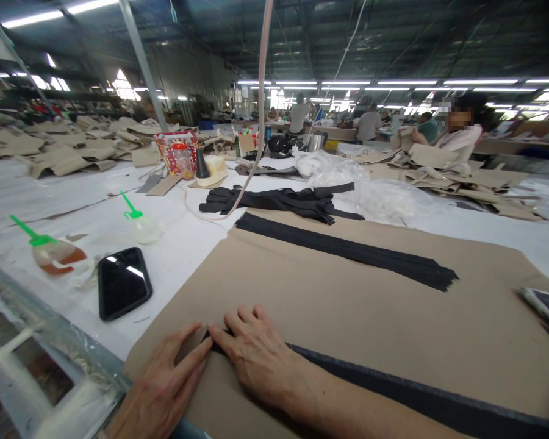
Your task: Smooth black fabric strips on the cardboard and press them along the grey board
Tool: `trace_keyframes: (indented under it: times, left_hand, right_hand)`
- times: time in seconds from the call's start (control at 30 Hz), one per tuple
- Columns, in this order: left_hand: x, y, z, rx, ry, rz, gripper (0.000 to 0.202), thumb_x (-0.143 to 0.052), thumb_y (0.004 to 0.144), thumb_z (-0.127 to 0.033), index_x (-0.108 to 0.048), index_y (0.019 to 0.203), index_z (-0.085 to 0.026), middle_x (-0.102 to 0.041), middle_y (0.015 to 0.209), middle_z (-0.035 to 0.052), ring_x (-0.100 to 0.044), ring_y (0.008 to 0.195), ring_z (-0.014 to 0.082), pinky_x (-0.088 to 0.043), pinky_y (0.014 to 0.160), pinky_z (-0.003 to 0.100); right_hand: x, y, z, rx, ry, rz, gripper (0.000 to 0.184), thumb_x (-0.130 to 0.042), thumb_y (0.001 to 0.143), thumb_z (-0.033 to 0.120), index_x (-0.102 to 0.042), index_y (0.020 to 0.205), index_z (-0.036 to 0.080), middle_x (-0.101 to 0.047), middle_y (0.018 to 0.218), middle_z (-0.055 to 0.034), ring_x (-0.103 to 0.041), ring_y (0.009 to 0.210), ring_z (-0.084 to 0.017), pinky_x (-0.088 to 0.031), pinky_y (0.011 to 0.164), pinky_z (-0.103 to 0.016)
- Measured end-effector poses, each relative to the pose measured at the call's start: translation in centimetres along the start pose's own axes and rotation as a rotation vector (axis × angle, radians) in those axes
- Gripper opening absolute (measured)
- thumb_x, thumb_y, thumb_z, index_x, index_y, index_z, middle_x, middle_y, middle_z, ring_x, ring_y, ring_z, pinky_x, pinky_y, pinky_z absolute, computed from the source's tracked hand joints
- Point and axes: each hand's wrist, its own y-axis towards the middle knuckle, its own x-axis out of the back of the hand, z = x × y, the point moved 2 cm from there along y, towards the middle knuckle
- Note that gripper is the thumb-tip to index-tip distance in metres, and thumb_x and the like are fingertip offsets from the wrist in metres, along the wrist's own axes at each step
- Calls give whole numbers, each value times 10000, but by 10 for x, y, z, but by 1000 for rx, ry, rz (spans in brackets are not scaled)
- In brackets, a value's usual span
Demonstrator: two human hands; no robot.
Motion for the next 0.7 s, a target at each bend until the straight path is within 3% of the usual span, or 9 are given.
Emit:
trace_keyframes:
  times: [0.13,0.27,0.47,0.7]
  left_hand:
    - [5,9,5,-118,25,32,384,-460,895,-222,-510,1274,-243,-517,1332,46,-498,1200,159,-473,964,289]
    - [6,16,13,-228,6,52,386,-492,872,-211,-526,1255,-245,-584,1280,-7,-506,1193,135,-436,983,245]
    - [7,21,17,-236,-46,73,335,-502,867,-232,-562,1196,-254,-631,1213,-14,-550,1139,129,-436,968,236]
    - [12,34,10,-190,-81,66,340,-471,877,-241,-531,1211,-233,-666,1119,-7,-584,1065,130,-446,941,229]
  right_hand:
    - [4,0,-1,-5,-1,-26,414,-403,886,91,-374,1288,183,-522,1076,-76,-433,989,-224,-340,950,-453]
    - [9,-6,-8,-14,-24,-35,223,-393,899,95,-475,1092,172,-530,957,-57,-453,878,-204,-390,875,-380]
    - [11,-20,-20,51,-58,-5,78,-453,914,114,-507,933,166,-526,920,-42,-458,838,-176,-398,794,-285]
    - [12,-25,-25,127,-60,-26,85,-459,939,153,-543,952,159,-530,884,-31,-460,817,-162,-380,765,-270]
